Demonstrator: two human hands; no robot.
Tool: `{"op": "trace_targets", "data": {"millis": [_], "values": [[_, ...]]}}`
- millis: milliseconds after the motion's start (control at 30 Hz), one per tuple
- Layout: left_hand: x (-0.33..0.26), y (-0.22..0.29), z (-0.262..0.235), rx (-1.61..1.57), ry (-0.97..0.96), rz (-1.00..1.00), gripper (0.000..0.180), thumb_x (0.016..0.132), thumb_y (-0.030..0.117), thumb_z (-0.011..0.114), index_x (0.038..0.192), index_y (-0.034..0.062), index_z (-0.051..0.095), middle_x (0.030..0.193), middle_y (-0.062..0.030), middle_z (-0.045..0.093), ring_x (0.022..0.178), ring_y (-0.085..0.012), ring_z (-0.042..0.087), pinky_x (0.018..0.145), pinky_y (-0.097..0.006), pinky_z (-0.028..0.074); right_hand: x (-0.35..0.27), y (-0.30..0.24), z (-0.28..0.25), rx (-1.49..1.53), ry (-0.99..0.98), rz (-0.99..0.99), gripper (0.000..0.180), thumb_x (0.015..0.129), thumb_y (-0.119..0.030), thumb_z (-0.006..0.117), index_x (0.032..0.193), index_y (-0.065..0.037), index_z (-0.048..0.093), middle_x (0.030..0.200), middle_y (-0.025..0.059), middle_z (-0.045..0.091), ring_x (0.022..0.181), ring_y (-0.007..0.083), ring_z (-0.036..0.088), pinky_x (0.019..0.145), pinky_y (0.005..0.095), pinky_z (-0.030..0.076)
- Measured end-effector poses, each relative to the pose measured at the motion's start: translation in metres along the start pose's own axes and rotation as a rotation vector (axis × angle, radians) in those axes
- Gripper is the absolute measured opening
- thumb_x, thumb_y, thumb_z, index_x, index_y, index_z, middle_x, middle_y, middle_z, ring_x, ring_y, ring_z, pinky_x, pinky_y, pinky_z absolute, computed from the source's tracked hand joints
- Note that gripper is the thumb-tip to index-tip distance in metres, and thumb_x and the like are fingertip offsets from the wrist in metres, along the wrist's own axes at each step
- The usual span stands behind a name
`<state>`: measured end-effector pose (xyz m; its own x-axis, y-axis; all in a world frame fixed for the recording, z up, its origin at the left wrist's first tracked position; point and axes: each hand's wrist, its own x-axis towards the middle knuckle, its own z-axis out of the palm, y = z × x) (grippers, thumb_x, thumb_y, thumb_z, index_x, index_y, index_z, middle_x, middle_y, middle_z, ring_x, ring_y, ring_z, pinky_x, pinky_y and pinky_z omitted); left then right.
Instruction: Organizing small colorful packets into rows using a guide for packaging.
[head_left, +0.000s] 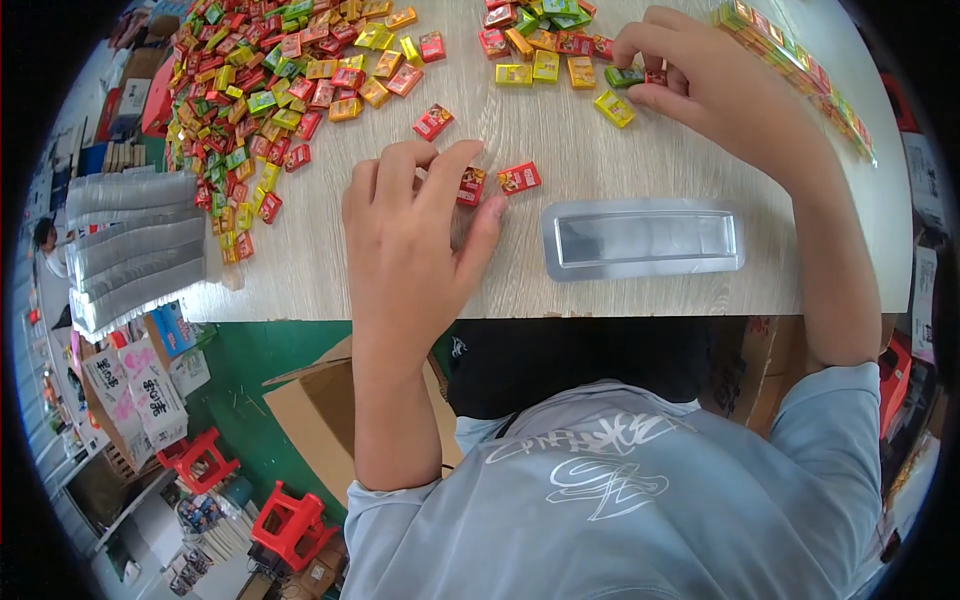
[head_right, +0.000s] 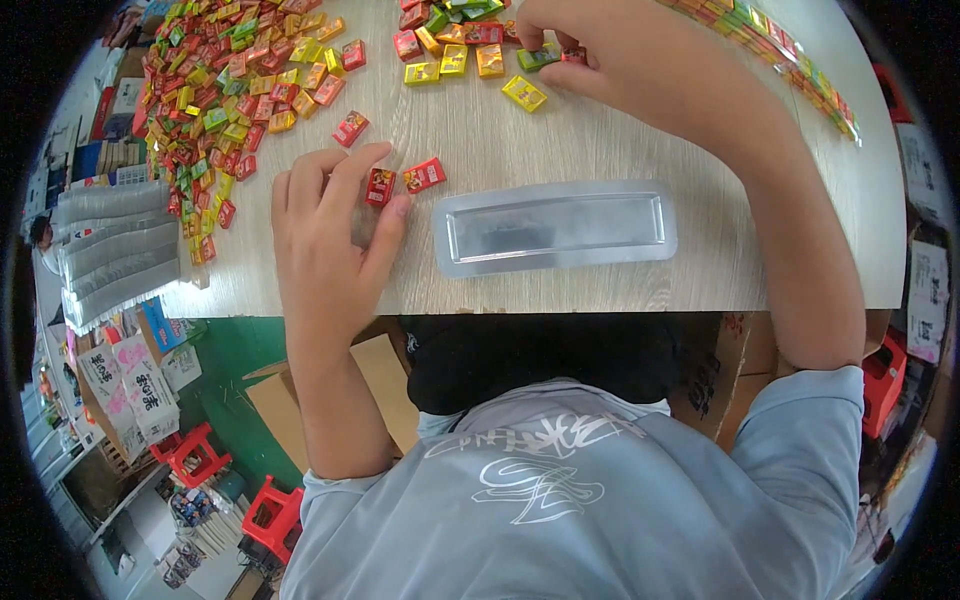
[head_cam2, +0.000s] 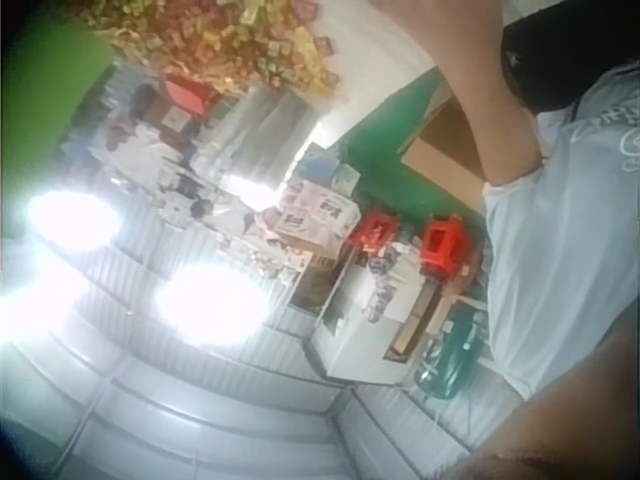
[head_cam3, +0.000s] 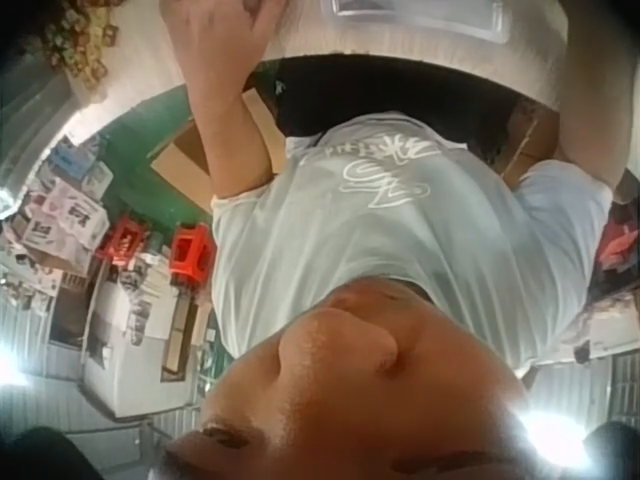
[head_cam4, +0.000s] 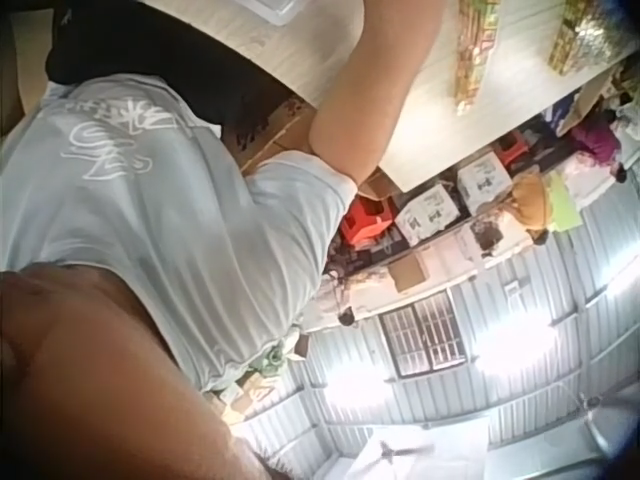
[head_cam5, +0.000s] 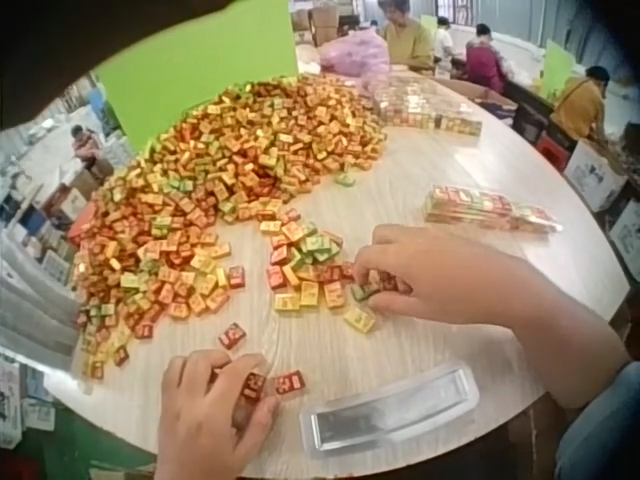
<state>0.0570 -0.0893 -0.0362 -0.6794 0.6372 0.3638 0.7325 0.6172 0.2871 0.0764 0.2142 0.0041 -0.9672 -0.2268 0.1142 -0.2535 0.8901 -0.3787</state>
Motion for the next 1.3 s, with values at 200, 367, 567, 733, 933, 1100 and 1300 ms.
{"op": "trace_targets", "data": {"millis": [200, 367, 567, 733, 933, 1100, 1300], "values": [[-0.001, -0.001, -0.001, -0.01, -0.005, 0.001, 0.041, 0.087, 0.025, 0.08, 0.125, 0.0111, 0.07, 0.112, -0.0094, 0.06, 0.101, -0.0308, 0.056, 0.09, -0.045, 0.046, 0.007, -0.004, -0.03, 0.087, -0.287, 0.057, 0.015, 0.097, -0.012, 0.069, 0.112, -0.009, 0.069, 0.114, 0.0113, 0.063, 0.103, 0.0298, 0.067, 0.09, 0.0389, 0.053], [0.001, 0.0, 0.0, -0.041, -0.008, 0.047, 0.043, 0.085, 0.022, 0.081, 0.126, 0.0141, 0.071, 0.113, -0.008, 0.06, 0.101, -0.0303, 0.056, 0.09, -0.045, 0.046, -0.007, 0.044, 0.001, 0.004, -0.111, -0.267, 0.033, 0.095, -0.01, 0.076, 0.126, -0.009, 0.065, 0.099, 0.0019, 0.061, 0.082, 0.0133, 0.057, 0.075, 0.0285, 0.049], [-0.001, -0.001, -0.003, -0.053, -0.031, 0.051, 0.044, 0.084, 0.02, 0.081, 0.126, 0.0168, 0.071, 0.113, -0.0064, 0.06, 0.101, -0.0299, 0.056, 0.09, -0.045, 0.046, -0.005, 0.026, -0.007, 0.039, -0.16, -0.092, 0.046, 0.094, -0.011, 0.077, 0.137, -0.01, 0.062, 0.101, 0.0008, 0.06, 0.083, 0.0121, 0.056, 0.075, 0.0279, 0.049], [0.001, -0.001, -0.002, -0.057, -0.039, 0.053, 0.045, 0.083, 0.02, 0.082, 0.127, 0.017, 0.071, 0.113, -0.0061, 0.06, 0.101, -0.0297, 0.056, 0.09, -0.045, 0.046, -0.014, 0.012, -0.011, 0.11, -0.248, 0.048, 0.054, 0.094, -0.014, 0.078, 0.144, -0.011, 0.058, 0.105, -0.0001, 0.057, 0.082, 0.0114, 0.054, 0.076, 0.0271, 0.048], [-0.001, -0.002, -0.002, -0.079, -0.033, 0.059, 0.047, 0.083, 0.018, 0.081, 0.129, 0.0166, 0.07, 0.114, -0.0066, 0.06, 0.102, -0.0303, 0.057, 0.091, -0.045, 0.046, -0.01, -0.002, 0.003, 0.017, -0.15, -0.057, 0.046, 0.096, -0.02, 0.076, 0.138, -0.011, 0.06, 0.114, 0.0039, 0.058, 0.088, 0.0179, 0.06, 0.078, 0.0305, 0.051], [0.0, -0.003, -0.001, -0.143, -0.032, 0.054, 0.048, 0.084, 0.014, 0.08, 0.13, 0.0164, 0.069, 0.116, -0.0065, 0.061, 0.104, -0.0307, 0.057, 0.092, -0.046, 0.045, -0.007, -0.003, 0.009, -0.031, -0.121, -0.135, 0.038, 0.096, -0.019, 0.075, 0.13, -0.01, 0.062, 0.124, 0.0088, 0.058, 0.096, 0.0266, 0.065, 0.081, 0.0359, 0.054], [0.01, 0.0, -0.004, -0.174, -0.11, 0.105, 0.039, 0.087, 0.01, 0.077, 0.125, 0.013, 0.071, 0.111, -0.0071, 0.06, 0.099, -0.0306, 0.061, 0.088, -0.045, 0.05, -0.008, -0.016, 0.015, 0.06, -0.103, -0.184, 0.024, 0.093, -0.015, 0.075, 0.113, -0.009, 0.064, 0.111, 0.0115, 0.064, 0.099, 0.0338, 0.067, 0.084, 0.0435, 0.054]]}}
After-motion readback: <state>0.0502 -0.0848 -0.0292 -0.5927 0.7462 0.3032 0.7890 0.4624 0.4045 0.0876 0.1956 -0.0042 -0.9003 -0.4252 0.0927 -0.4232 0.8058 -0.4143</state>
